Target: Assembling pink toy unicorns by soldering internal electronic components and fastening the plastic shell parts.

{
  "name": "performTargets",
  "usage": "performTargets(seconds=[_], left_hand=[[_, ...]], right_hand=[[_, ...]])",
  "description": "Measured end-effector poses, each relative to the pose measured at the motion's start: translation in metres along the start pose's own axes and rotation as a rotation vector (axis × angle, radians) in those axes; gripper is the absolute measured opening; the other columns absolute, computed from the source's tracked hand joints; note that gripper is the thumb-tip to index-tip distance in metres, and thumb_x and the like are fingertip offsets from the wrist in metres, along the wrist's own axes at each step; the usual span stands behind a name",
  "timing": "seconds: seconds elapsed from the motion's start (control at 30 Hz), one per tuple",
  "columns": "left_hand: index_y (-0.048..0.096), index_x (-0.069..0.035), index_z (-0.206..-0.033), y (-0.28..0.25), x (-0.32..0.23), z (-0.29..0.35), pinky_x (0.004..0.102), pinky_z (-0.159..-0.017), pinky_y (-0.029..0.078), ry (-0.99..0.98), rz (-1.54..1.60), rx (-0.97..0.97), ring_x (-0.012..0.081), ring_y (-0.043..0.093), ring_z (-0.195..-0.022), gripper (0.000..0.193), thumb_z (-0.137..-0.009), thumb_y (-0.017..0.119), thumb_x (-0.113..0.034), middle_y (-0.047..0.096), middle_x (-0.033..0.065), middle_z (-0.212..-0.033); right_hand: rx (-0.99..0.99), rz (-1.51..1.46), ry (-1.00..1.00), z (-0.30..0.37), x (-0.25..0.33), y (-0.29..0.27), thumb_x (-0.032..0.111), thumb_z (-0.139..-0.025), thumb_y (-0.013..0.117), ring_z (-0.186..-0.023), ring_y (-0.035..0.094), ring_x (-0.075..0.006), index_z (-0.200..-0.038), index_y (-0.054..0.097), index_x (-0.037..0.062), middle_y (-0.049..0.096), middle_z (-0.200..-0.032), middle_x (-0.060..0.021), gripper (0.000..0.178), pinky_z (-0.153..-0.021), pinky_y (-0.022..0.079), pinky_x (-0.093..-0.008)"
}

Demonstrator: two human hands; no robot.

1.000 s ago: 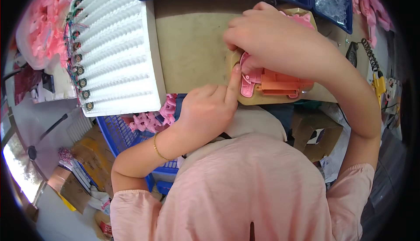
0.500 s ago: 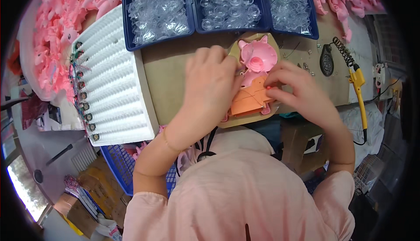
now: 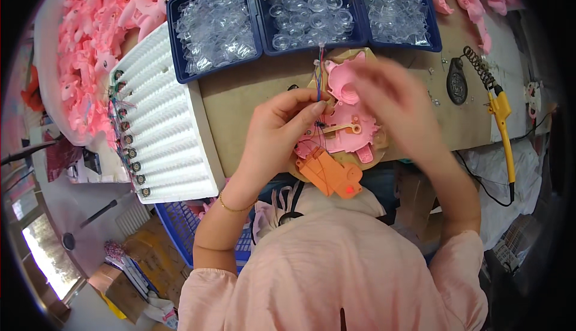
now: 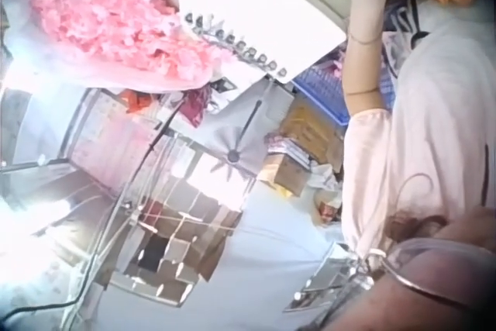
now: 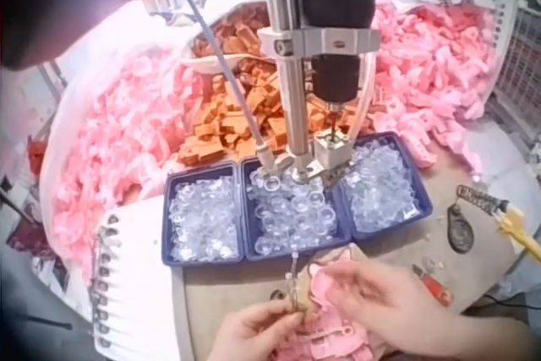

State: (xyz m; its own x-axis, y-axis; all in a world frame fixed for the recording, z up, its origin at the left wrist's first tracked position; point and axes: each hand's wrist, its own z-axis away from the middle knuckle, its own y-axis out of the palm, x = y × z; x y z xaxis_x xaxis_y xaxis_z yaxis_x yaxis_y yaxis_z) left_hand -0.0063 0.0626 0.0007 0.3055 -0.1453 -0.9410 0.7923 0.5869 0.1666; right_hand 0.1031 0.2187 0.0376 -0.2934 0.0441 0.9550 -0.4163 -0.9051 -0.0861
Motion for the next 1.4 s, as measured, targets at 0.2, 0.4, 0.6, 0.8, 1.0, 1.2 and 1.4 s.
performTargets(seconds=[0.2,0.4,0.6,0.8,1.0,1.2,1.4], left_hand=[[0.063,0.004,-0.104,0.001,-0.015,-0.006,0.0226,-0.071,0.049,0.012,-0.140,0.010,0.0081,0.061,-0.081,0.023,-0.090,0.059,-0.015,0.067,0.0058,-0.090],[0.064,0.003,-0.100,-0.017,0.004,-0.004,0.0228,-0.073,0.047,0.037,-0.006,-0.111,0.0089,0.060,-0.079,0.027,-0.093,0.055,-0.021,0.066,0.0061,-0.084],[0.066,-0.003,-0.096,-0.004,0.003,-0.006,0.0283,-0.073,0.046,0.340,-0.329,-0.050,0.0138,0.061,-0.077,0.020,-0.082,0.066,-0.018,0.065,0.0054,-0.081],[0.067,-0.009,-0.086,-0.006,0.006,-0.008,0.0355,-0.073,0.040,0.586,-0.913,-0.077,0.0238,0.058,-0.075,0.016,-0.072,0.069,-0.016,0.062,0.0043,-0.072],[0.067,-0.007,-0.080,-0.015,0.008,-0.011,0.0316,-0.064,0.041,0.593,-0.808,-0.073,0.0220,0.057,-0.068,0.011,-0.072,0.070,-0.013,0.060,0.0054,-0.071],[0.066,-0.008,-0.081,-0.001,0.031,-0.016,0.0327,-0.071,0.040,0.778,-0.852,-0.279,0.0229,0.057,-0.073,0.012,-0.071,0.070,-0.013,0.060,0.0043,-0.072],[0.066,-0.008,-0.082,0.001,0.036,-0.015,0.0332,-0.073,0.039,0.732,-0.826,-0.239,0.0230,0.057,-0.074,0.014,-0.071,0.070,-0.013,0.058,0.0037,-0.070]], right_hand=[[0.170,-0.087,-0.056,-0.040,0.002,0.009,0.010,-0.083,0.064,-0.070,0.056,-0.0071,-0.091,0.061,-0.0013,0.060,-0.077,-0.0020,0.014,-0.061,0.044,-0.0195],[-0.005,0.383,-0.313,0.037,-0.030,-0.002,0.002,-0.080,0.063,-0.068,0.057,-0.0112,-0.085,0.061,-0.0007,0.061,-0.077,-0.0056,0.006,-0.059,0.043,-0.0222],[0.097,0.007,-0.139,0.042,-0.031,-0.010,-0.003,-0.078,0.062,-0.077,0.059,-0.0144,-0.086,0.061,-0.0039,0.061,-0.083,-0.0082,0.008,-0.065,0.047,-0.0251],[-0.085,-0.132,0.151,0.045,-0.022,0.000,-0.003,-0.079,0.061,-0.077,0.060,-0.0138,-0.091,0.062,-0.0055,0.063,-0.083,-0.0090,0.012,-0.070,0.051,-0.0272],[0.009,0.859,-0.534,0.019,-0.040,0.018,0.004,-0.075,0.067,-0.071,0.060,-0.0204,-0.083,0.062,0.0028,0.063,-0.082,-0.0068,0.010,-0.065,0.045,-0.0307],[0.063,1.026,-0.606,0.011,-0.047,0.025,0.009,-0.070,0.069,-0.080,0.058,-0.0216,-0.085,0.063,0.0042,0.062,-0.084,-0.0050,0.016,-0.077,0.040,-0.0339],[0.055,1.111,-0.648,0.015,-0.041,0.025,0.009,-0.073,0.066,-0.082,0.057,-0.0240,-0.089,0.065,0.0043,0.062,-0.091,-0.0053,0.017,-0.079,0.041,-0.0338]])
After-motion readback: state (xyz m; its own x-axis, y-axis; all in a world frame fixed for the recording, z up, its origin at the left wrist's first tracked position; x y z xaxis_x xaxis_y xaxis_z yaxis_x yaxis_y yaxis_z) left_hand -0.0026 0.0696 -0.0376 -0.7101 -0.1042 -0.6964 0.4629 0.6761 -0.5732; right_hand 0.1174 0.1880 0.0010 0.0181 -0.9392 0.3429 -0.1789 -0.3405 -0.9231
